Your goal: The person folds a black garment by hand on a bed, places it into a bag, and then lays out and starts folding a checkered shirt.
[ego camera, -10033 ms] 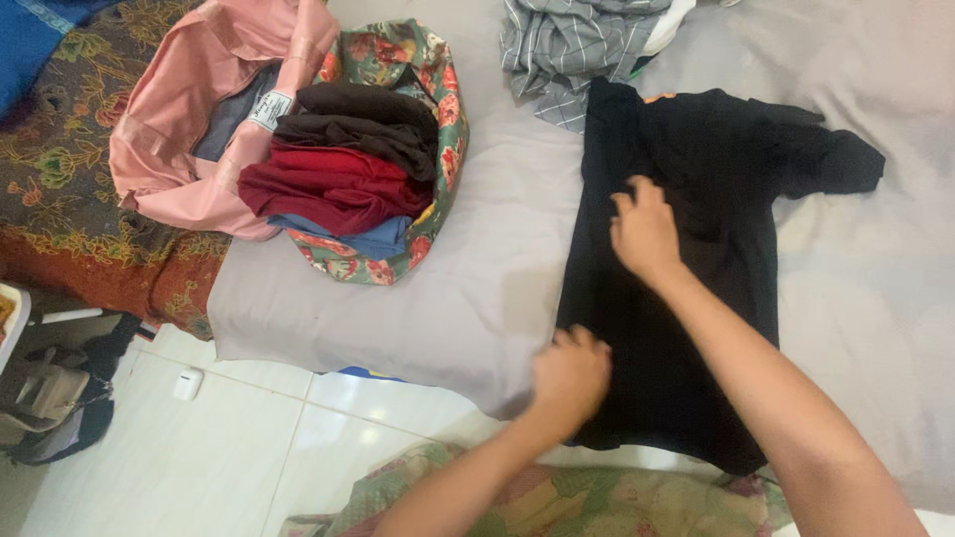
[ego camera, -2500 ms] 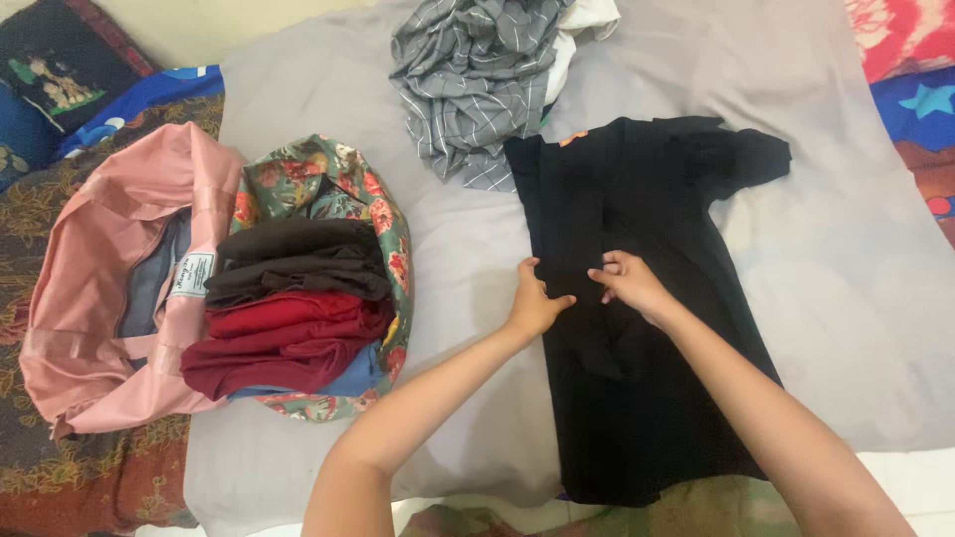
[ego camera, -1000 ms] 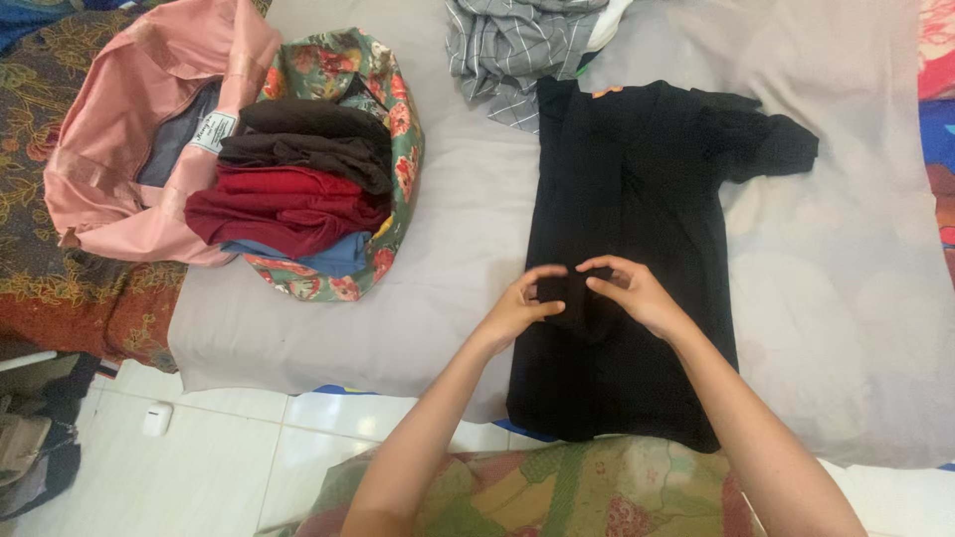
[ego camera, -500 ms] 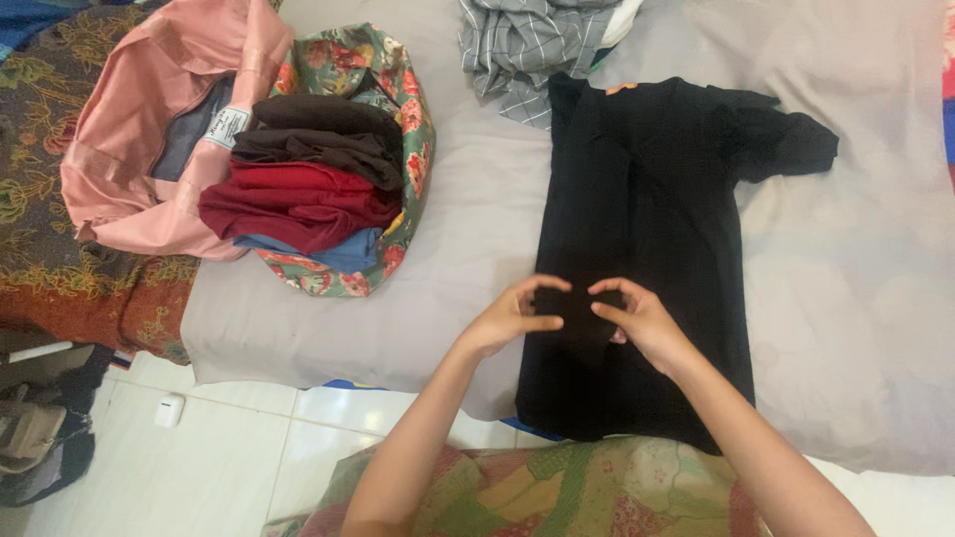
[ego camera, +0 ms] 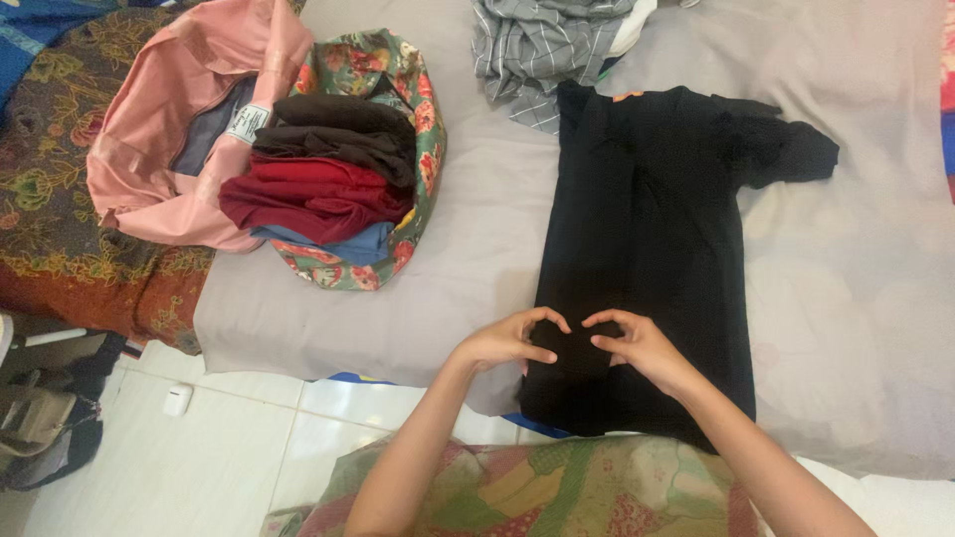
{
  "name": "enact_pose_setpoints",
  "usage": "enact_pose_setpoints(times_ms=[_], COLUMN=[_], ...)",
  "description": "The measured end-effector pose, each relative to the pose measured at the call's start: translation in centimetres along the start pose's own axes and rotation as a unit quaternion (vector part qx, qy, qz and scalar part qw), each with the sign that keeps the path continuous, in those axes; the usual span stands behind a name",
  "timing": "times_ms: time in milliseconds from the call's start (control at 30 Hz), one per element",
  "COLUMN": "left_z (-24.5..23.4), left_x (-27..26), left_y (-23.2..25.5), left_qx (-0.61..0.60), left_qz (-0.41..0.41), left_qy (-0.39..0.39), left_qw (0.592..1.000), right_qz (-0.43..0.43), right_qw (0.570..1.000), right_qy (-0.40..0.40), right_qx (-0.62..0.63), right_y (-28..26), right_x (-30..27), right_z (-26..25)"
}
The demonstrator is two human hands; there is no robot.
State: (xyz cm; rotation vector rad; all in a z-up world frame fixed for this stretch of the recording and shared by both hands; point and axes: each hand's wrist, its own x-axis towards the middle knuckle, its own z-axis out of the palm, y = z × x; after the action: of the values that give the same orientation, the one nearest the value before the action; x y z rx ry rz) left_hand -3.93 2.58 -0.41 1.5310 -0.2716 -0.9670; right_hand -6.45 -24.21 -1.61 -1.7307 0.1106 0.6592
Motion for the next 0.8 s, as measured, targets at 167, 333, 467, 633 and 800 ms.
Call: enact_pose_setpoints(times_ms=[167, 333, 467, 633, 800], left_z=[-0.3, 0.8, 4.0, 4.9, 4.1], left_x=[-0.4, 0.5, 5.4, 9.4, 10.9], left_y=[1.0, 1.6, 0.1, -3.1, -4.5], left_qx=[0.082, 0.376, 0.55, 0.546, 0.561], left_qz=[-0.059, -0.097, 0.029, 0.145, 0.135], left_qy=[-0.044, 0.107, 0.333, 0.372, 0.376], left_qw=[0.994, 0.915, 0.765, 0.737, 0.725], right_qz=[0.069, -0.07, -0.309, -0.232, -0.219], right_qw=[0.986, 0.899, 0.811, 0.781, 0.764], right_qy=[-0.015, 0.161, 0.263, 0.233, 0.26], right_qx=[-0.149, -0.4, -0.421, -0.53, -0.548], right_y=[-2.1, -3.0, -1.9, 1.2, 2.3], right_x=[-1.3, -1.7, 1.1, 5.4, 9.0], right_z=[-0.5, 0.2, 2.3, 3.2, 1.7])
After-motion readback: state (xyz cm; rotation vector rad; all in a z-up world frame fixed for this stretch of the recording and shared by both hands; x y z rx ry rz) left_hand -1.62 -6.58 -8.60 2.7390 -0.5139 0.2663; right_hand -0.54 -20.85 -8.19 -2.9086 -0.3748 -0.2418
